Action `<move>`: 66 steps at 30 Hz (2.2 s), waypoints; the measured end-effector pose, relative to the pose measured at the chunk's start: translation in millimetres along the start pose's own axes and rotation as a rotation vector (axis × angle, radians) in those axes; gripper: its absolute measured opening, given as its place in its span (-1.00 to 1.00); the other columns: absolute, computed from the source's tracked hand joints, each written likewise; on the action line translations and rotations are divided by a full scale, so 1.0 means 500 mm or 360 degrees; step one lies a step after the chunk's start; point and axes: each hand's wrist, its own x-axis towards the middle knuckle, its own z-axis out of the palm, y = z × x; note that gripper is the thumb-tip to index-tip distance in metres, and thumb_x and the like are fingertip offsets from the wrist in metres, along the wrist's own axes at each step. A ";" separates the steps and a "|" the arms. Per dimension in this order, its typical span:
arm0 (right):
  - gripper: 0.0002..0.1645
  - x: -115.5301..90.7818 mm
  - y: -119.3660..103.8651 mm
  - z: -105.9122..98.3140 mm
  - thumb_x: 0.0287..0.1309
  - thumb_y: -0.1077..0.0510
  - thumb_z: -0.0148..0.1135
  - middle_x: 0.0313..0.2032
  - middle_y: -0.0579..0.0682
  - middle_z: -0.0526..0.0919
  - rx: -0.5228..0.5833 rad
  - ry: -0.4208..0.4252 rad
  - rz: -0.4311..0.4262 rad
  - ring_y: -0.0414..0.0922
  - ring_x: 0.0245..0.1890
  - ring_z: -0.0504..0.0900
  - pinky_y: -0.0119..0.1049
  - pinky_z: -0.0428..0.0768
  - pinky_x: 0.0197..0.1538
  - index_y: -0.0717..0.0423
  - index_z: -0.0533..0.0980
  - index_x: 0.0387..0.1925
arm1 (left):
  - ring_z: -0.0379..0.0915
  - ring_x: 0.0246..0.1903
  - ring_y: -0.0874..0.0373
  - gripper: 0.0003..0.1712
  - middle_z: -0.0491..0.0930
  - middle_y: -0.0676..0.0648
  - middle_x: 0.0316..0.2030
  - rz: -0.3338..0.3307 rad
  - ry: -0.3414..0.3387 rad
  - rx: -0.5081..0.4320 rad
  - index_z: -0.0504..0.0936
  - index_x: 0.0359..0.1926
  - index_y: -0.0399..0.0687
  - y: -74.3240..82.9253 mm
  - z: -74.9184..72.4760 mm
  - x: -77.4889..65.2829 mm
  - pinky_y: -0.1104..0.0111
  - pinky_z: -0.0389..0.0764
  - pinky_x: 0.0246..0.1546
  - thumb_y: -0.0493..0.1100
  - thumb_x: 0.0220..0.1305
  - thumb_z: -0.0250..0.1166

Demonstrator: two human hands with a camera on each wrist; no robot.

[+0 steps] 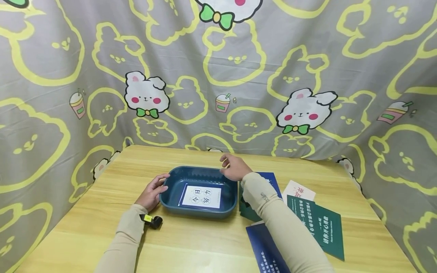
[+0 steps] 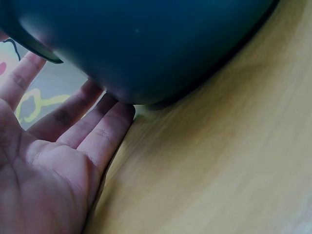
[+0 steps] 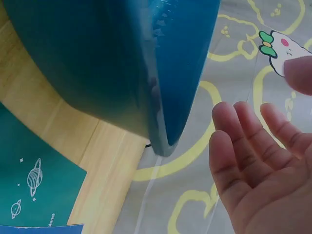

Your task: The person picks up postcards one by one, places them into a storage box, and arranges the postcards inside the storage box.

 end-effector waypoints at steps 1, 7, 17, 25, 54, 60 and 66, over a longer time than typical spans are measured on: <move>-0.68 -0.002 0.003 -0.002 0.25 0.22 0.16 -0.14 0.07 0.55 0.0014 0.0014 -0.0008 0.00 -0.17 0.55 -0.10 0.56 -0.07 0.16 0.42 0.04 | 0.30 0.06 -0.13 -0.46 0.15 -0.45 0.27 -0.0002 -0.0002 -0.0001 0.20 0.33 -0.38 0.000 0.000 0.000 0.41 0.53 -0.10 -0.38 0.38 0.08; -0.69 -0.017 0.020 -0.019 0.37 0.16 -0.01 -0.10 0.15 0.55 0.0168 0.0059 -0.0008 0.03 -0.19 0.59 -0.06 0.53 -0.08 0.21 0.42 0.05 | 0.30 0.07 -0.12 -0.45 0.15 -0.45 0.27 -0.0011 -0.0008 -0.0030 0.19 0.33 -0.39 0.001 0.004 0.001 0.39 0.53 -0.08 -0.39 0.37 0.07; -0.57 -0.033 0.054 -0.038 0.48 0.04 -0.18 -0.11 0.16 0.56 0.0275 0.0045 0.0078 0.09 -0.15 0.59 -0.04 0.50 -0.05 0.27 0.41 0.10 | 0.32 0.04 -0.07 -0.47 0.17 -0.45 0.25 0.0018 0.0002 -0.0012 0.21 0.32 -0.40 -0.001 0.004 0.002 0.41 0.52 -0.10 -0.40 0.37 0.08; -0.62 -0.048 0.083 -0.037 0.44 0.06 -0.10 -0.07 0.18 0.58 0.0139 0.0103 0.0165 0.17 -0.07 0.59 0.02 0.50 0.02 0.24 0.40 0.09 | 0.23 0.15 -0.15 -0.46 0.13 -0.40 0.31 -0.0032 0.0010 0.0022 0.21 0.33 -0.35 -0.001 0.002 0.000 0.42 0.50 -0.05 -0.35 0.38 0.09; -0.37 -0.090 0.218 -0.045 0.25 -0.01 0.22 -0.06 0.37 0.53 -0.0347 0.0152 0.0585 0.17 -0.13 0.55 0.06 0.51 -0.08 0.44 0.36 0.10 | 0.23 0.14 -0.18 -0.47 0.17 -0.38 0.29 -0.0026 0.0050 0.0005 0.24 0.32 -0.34 0.000 0.006 0.000 0.42 0.51 -0.08 -0.40 0.36 0.07; -0.10 -0.100 0.235 -0.040 0.22 -0.11 0.26 0.02 0.51 0.44 -0.0402 0.0101 0.0714 0.25 -0.06 0.51 0.14 0.48 0.03 0.60 0.22 0.18 | 0.22 0.16 -0.15 -0.45 0.15 -0.38 0.30 -0.0052 0.0053 -0.0005 0.22 0.33 -0.33 0.000 0.006 -0.001 0.39 0.51 -0.06 -0.37 0.36 0.08; 0.05 -0.109 0.230 -0.042 0.09 -0.21 0.35 -0.07 0.49 0.44 -0.0496 0.0093 0.0854 0.26 -0.13 0.48 0.18 0.47 -0.01 0.62 0.20 0.18 | 0.26 0.13 -0.14 -0.45 0.16 -0.39 0.28 -0.0058 0.0038 -0.0002 0.20 0.35 -0.32 0.000 0.006 -0.003 0.38 0.51 -0.04 -0.35 0.39 0.07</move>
